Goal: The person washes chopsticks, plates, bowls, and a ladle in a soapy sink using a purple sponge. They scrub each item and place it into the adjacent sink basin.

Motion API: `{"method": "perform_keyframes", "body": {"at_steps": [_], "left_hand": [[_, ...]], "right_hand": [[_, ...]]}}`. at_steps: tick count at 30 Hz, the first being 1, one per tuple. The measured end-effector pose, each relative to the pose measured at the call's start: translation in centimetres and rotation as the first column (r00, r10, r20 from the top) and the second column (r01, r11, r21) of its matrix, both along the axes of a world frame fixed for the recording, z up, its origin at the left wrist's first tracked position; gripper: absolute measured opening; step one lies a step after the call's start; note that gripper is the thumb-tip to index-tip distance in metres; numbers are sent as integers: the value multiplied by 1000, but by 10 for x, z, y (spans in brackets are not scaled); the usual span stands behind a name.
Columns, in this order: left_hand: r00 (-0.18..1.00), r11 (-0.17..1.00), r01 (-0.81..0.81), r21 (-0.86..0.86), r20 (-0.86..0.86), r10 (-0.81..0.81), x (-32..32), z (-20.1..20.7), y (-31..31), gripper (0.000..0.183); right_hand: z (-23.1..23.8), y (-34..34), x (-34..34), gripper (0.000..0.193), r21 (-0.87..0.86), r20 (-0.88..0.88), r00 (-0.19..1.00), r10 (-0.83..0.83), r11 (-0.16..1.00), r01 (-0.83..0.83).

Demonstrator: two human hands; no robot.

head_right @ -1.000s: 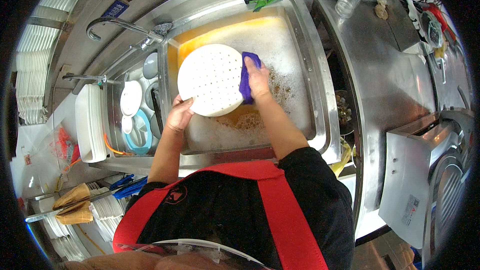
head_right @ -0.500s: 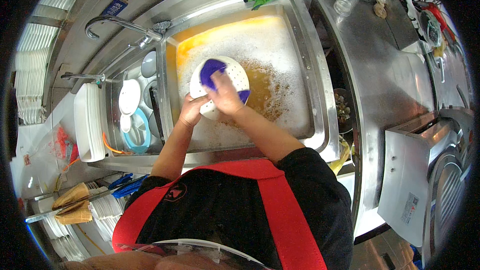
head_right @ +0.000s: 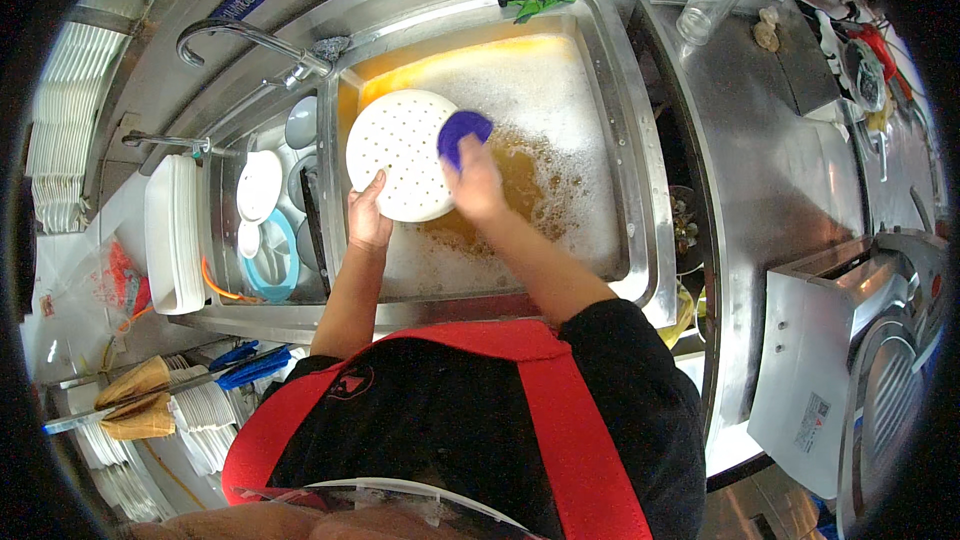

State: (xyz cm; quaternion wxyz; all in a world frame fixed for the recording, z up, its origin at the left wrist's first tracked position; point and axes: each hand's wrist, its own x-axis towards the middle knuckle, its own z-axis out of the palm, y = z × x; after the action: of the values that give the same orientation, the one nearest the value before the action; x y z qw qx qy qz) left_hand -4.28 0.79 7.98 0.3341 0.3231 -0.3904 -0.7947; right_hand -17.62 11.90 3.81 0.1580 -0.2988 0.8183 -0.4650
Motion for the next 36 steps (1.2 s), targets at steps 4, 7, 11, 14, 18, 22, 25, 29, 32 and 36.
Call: {"method": "perform_keyframes", "body": {"at_steps": [4, 7, 11, 14, 18, 22, 25, 29, 32, 36], "left_hand": [[995, 986, -41, 160, 91, 27, -7, -25, -11, 38], [995, 946, 62, 319, -89, -35, -3, -37, -10, 46], [992, 979, 10, 204, -126, 16, 5, -43, -4, 50], [1000, 964, 13, 267, -31, -5, 11, -49, -6, 52], [995, 952, -18, 304, 102, -14, 17, -76, -15, 53], [988, 944, -47, 327, 152, -4, 23, -115, -25, 54], [958, 964, -58, 258, 285, -18, 22, -144, -24, 59], [832, 980, 76, 184, 530, -164, 17, -169, -17, 63], [512, 956, 22, 293, 818, -263, 5, -178, -5, 52], [685, 958, 49, 282, 688, -237, -2, -158, 3, 41]], "right_hand": [[-11, -1, 68, 47, -227, -407, 897, 170, 933, -280], [-7, -4, 65, 43, -238, -456, 854, 252, 889, -390], [-14, 0, 8, 43, 26, -221, 963, 158, 987, -156], [-28, 21, -44, 49, 309, 5, 994, 105, 946, -102], [-35, 78, -72, 50, 313, -101, 995, 24, 950, 9], [-18, 158, -81, 38, 249, -314, 950, -3, 965, 85], [-3, 211, -79, 34, 127, -529, 848, 8, 989, 71], [5, 254, -67, 35, 170, -547, 837, -30, 975, 146], [4, 271, -56, 39, 227, -505, 862, -35, 959, 172], [-2, 284, -49, 44, 285, -513, 857, 52, 952, 112]]}}
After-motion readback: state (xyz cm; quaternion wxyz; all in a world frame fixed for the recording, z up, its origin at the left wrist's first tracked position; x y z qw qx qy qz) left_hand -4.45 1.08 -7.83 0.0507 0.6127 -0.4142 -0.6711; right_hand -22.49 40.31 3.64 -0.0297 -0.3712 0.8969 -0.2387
